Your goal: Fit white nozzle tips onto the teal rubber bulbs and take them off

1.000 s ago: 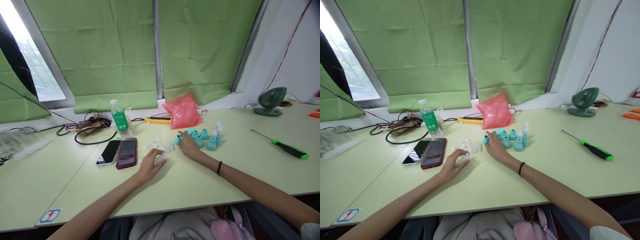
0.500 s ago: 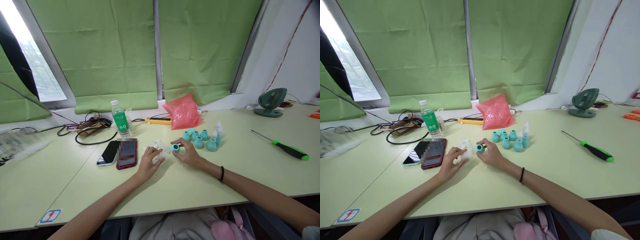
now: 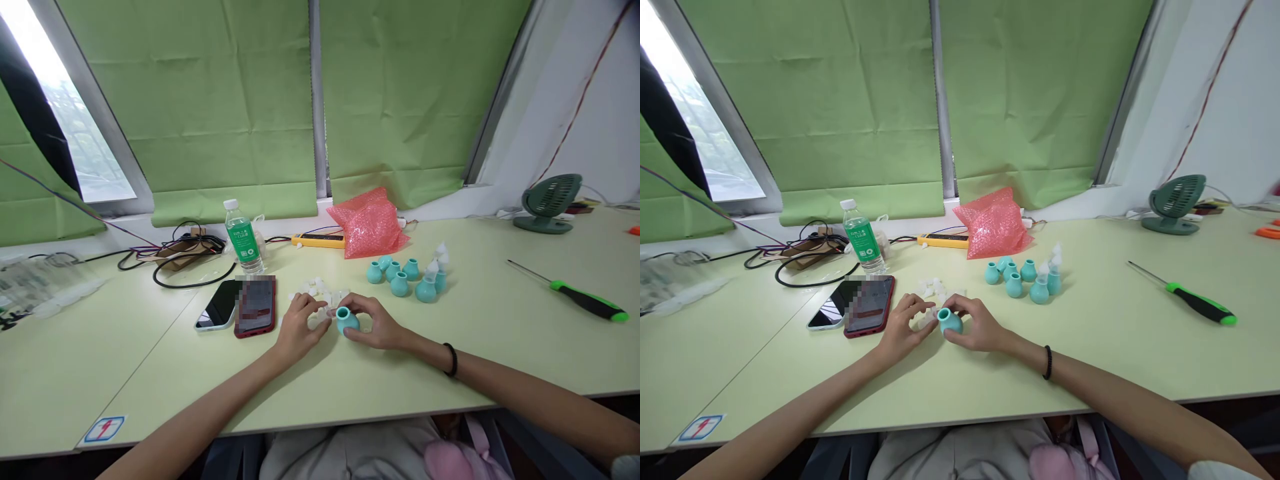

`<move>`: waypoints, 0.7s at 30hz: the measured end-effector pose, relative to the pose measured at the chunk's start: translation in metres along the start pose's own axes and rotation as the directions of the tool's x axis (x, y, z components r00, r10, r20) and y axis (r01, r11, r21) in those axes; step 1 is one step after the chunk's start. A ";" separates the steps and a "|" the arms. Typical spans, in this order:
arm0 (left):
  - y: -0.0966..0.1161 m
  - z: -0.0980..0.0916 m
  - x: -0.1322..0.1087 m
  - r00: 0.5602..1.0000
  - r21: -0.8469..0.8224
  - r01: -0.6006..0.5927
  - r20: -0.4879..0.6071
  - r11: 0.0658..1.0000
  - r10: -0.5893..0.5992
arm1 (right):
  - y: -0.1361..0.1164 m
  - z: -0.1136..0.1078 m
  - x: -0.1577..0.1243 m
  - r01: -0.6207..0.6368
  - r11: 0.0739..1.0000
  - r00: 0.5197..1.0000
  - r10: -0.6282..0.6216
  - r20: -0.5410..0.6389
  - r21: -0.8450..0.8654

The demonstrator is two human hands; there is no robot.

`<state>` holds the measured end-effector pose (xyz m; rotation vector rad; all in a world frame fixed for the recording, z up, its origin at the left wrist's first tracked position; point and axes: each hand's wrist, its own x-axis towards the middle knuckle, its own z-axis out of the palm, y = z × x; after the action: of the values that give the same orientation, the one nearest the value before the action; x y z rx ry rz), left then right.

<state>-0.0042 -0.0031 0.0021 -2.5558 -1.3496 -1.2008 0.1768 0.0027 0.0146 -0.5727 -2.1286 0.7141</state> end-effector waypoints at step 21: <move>0.004 -0.001 0.002 0.919 -0.609 0.389 0.309 0.691 -0.246 | 0.025 -0.002 0.003 -0.033 0.916 0.985 -0.038 -0.168 -0.400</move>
<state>-0.0013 -0.0044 0.0053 -3.0598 -1.7241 -1.8055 0.1801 0.0239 0.0005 -0.8185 -2.1183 0.2079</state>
